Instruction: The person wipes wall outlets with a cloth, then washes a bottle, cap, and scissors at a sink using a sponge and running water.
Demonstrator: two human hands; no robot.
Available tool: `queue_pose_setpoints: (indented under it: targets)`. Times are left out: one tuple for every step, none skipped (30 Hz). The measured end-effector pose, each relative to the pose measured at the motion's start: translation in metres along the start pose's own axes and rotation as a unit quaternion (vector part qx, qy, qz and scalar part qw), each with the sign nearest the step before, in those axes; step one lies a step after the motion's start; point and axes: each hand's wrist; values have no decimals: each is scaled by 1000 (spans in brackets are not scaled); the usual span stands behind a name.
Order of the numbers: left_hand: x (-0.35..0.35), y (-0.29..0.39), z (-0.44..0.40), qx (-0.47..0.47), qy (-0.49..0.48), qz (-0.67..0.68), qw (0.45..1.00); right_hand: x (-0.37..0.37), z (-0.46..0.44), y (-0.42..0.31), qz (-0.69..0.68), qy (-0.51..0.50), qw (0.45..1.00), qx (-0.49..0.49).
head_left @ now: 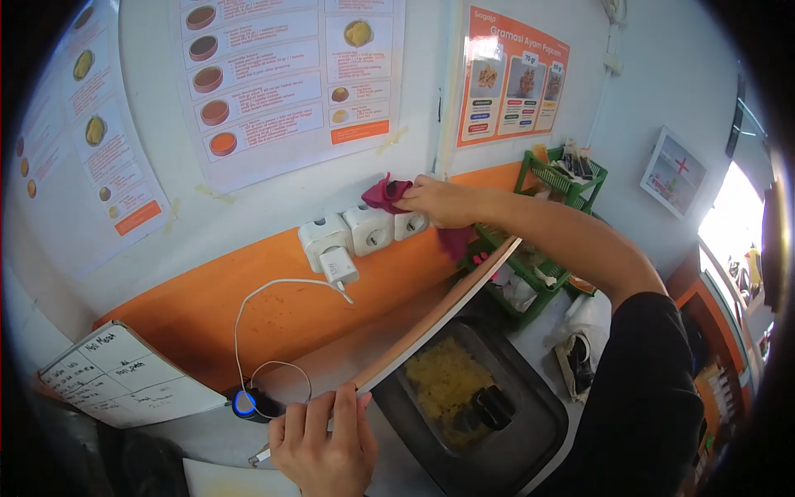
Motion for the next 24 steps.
queue_pose_setpoints:
  targets:
    - [0,0,1,1,6,-2,1000,-8,0,-1,-12,-12,999,39]
    - [0,0,2,6,13,-3,1000,8,-7,3,-48,15,998,36]
    - [2,0,2,11,18,-5,1000,9,-19,-8,-23,-8,999,45]
    - [2,1,2,12,21,-10,1000,9,-33,-22,0,-31,998,55]
    - [3,2,1,12,22,-13,1000,10,-38,-30,22,-56,996,68]
    - [4,3,0,14,20,-14,1000,16,-32,-28,14,-15,999,25]
    - [4,4,0,13,12,-15,1000,22,-23,-26,6,26,1000,-16]
    - [4,5,-1,11,5,-18,1000,24,-14,-22,0,67,996,-60]
    - [4,6,-2,7,-1,-23,1000,20,-3,-11,11,66,995,-70]
    - [4,7,-2,2,-9,-28,1000,13,10,3,18,66,995,-80]
    - [4,9,-3,1,-20,-27,999,6,23,15,24,64,993,-92]
    - [3,9,-3,-3,-27,-28,999,5,37,28,62,125,981,-135]
    - [3,9,-5,-6,-29,-30,999,1,50,43,72,85,988,-106]
    - [1,9,-6,-4,-28,-30,999,-9,60,50,81,46,993,-75]
    - [1,8,-6,-2,-25,-29,999,-13,65,53,92,7,995,-43]
    - [1,8,-6,-2,-19,-26,999,-15,62,55,93,-26,995,-13]
    - [1,8,-5,-4,-14,-24,1000,-25,50,44,94,-60,994,17]
    - [2,8,-5,-3,-9,-22,1000,-29,40,35,95,-92,990,50]
    - [1,7,-5,1,-7,-20,1000,-17,32,34,61,2,997,40]
    - [0,7,-5,0,-13,-25,1000,3,26,37,26,95,995,29]
    - [-1,9,-6,-3,-17,-29,999,10,17,35,-8,186,982,16]
    - [1,10,-8,-4,-25,-33,999,16,13,34,12,169,985,-35]
    - [3,12,-8,-4,-21,-36,999,17,9,27,30,152,985,-82]
    - [5,12,-8,-2,-21,-40,999,18,12,22,46,134,982,-126]
Point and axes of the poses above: each hand's wrist, its own z-axis away from the middle knuckle, its own x-axis out of the palm, y = z × x, and after that the axes turned 15 degrees about y, right-handed
